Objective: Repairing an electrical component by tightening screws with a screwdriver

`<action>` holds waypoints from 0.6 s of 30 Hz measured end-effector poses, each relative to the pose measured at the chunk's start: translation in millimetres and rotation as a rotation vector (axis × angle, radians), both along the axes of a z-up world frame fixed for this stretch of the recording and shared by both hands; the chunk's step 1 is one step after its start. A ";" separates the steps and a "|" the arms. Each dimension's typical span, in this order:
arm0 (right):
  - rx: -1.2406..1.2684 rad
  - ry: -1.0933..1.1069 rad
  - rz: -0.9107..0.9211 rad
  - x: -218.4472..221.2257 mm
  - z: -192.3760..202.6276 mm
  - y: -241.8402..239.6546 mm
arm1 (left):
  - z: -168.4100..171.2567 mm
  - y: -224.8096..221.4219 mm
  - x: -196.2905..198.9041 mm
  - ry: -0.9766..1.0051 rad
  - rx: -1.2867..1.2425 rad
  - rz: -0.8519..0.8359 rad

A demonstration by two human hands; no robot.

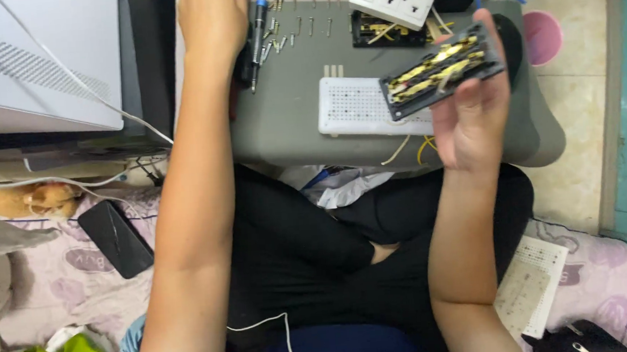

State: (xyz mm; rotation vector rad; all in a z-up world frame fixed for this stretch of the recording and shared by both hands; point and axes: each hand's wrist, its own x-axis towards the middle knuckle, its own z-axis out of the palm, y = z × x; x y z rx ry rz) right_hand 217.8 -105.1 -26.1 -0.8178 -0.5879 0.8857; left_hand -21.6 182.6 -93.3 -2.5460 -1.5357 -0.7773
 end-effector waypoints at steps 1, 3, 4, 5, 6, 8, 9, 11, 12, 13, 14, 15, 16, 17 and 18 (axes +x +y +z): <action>-0.004 0.000 -0.003 -0.6 2.4 -1.3 | -0.2 -3.0 0.3 0.000 -0.004 -0.003; -0.032 0.062 0.089 -1.9 6.1 -3.1 | 0.2 -6.4 2.6 -0.043 0.017 -0.028; -0.030 0.063 0.080 -3.6 7.8 -2.6 | 3.0 -8.0 3.4 -0.042 0.018 -0.037; -0.043 0.107 0.094 -6.1 9.2 -2.4 | 5.5 -10.3 3.0 -0.071 0.035 -0.056; -0.056 0.150 0.109 -8.8 10.3 -1.8 | 7.9 -12.3 2.4 -0.101 0.052 -0.074; -0.062 0.177 0.124 -11.5 12.1 -3.0 | 14.4 -20.2 0.2 -0.130 0.063 -0.099; -0.063 0.200 0.149 -13.1 13.1 -2.1 | 18.2 -23.2 -1.9 -0.162 0.079 -0.115; -0.065 0.213 0.146 -13.5 13.8 -2.2 | 30.1 -32.4 -7.0 -0.193 0.094 -0.131; -0.066 0.226 0.147 -14.4 14.3 -1.5 | 36.5 -36.5 -10.7 -0.225 0.111 -0.144; -0.064 0.225 0.142 -15.3 15.9 -1.5 | 58.5 -60.3 -3.0 -0.226 0.113 -0.148; -0.079 0.140 0.150 -16.3 17.4 -1.3 | 80.2 -84.0 4.3 -0.467 -0.015 -0.259; -0.097 0.054 0.154 -17.1 18.5 -2.5 | 100.4 -108.6 12.1 -0.710 -0.150 -0.370; -0.099 0.052 0.147 -20.2 19.4 -1.9 | 105.7 -124.6 14.7 -0.713 -0.154 -0.377; -0.081 0.034 0.154 -22.6 20.5 -1.9 | 110.7 -141.0 17.8 -0.861 -0.326 -0.451; -0.062 0.015 0.162 -25.0 21.6 -1.8 | 115.9 -157.4 20.6 -1.005 -0.502 -0.526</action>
